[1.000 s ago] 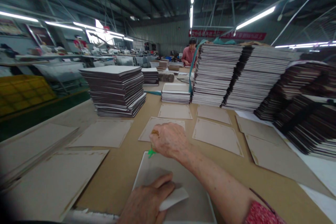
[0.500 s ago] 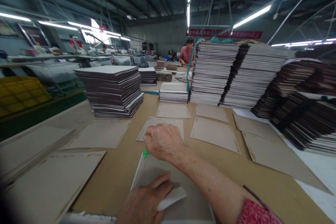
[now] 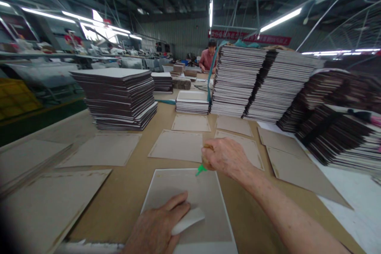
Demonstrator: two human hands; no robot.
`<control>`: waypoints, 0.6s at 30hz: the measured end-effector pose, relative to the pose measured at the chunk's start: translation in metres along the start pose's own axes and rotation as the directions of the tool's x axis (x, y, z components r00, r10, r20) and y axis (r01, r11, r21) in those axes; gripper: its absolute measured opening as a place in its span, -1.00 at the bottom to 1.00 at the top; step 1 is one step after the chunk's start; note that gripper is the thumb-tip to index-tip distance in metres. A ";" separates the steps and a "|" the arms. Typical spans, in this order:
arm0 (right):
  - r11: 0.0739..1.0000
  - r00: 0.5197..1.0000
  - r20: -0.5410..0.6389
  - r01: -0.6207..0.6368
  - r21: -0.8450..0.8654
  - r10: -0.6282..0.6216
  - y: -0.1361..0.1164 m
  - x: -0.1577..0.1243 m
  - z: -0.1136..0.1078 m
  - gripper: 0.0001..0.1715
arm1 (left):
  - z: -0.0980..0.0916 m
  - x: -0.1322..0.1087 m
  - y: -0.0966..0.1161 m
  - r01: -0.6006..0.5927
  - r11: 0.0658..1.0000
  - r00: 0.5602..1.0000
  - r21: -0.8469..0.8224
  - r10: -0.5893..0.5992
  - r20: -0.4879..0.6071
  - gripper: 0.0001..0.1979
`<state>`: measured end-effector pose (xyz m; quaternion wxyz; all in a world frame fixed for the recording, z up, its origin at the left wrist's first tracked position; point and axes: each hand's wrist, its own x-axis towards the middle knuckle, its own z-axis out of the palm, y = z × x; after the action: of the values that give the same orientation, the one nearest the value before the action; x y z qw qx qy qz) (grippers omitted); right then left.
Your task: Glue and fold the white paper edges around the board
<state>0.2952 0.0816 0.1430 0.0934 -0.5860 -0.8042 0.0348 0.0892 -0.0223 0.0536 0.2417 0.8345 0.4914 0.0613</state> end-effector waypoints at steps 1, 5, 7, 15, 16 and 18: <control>1.000 1.000 0.001 -0.027 0.003 0.027 0.006 -0.003 -0.001 -0.66 | 0.001 0.000 0.000 0.000 1.000 1.000 0.002 0.000 -0.002 -0.38; 0.992 0.993 0.000 -0.121 0.038 0.122 0.030 -0.014 -0.001 -0.67 | 0.003 -0.002 0.001 0.011 1.000 1.000 0.006 -0.011 -0.012 -0.36; 0.987 0.989 -0.001 -0.145 0.063 0.146 0.041 -0.018 0.000 -0.67 | 0.003 -0.002 0.001 0.025 1.000 1.000 0.018 -0.025 -0.007 -0.36; 0.978 0.990 -0.022 -0.137 0.160 0.142 0.051 -0.021 0.005 -0.68 | 0.004 -0.001 -0.003 0.010 1.000 0.999 0.011 -0.011 0.034 -0.36; 0.977 0.991 -0.025 -0.129 0.172 0.135 0.048 -0.020 0.007 -0.68 | 0.004 -0.001 -0.003 0.015 1.000 0.999 0.015 -0.015 0.029 -0.36; 0.975 0.993 -0.028 -0.105 0.197 0.112 0.039 -0.015 0.011 -0.68 | 0.004 0.000 -0.002 0.018 1.000 1.000 0.019 -0.019 0.023 -0.36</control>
<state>0.3346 0.0799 0.1242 0.1639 -0.6177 -0.7617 0.1070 0.0886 -0.0230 0.0492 0.2400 0.8328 0.4969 0.0449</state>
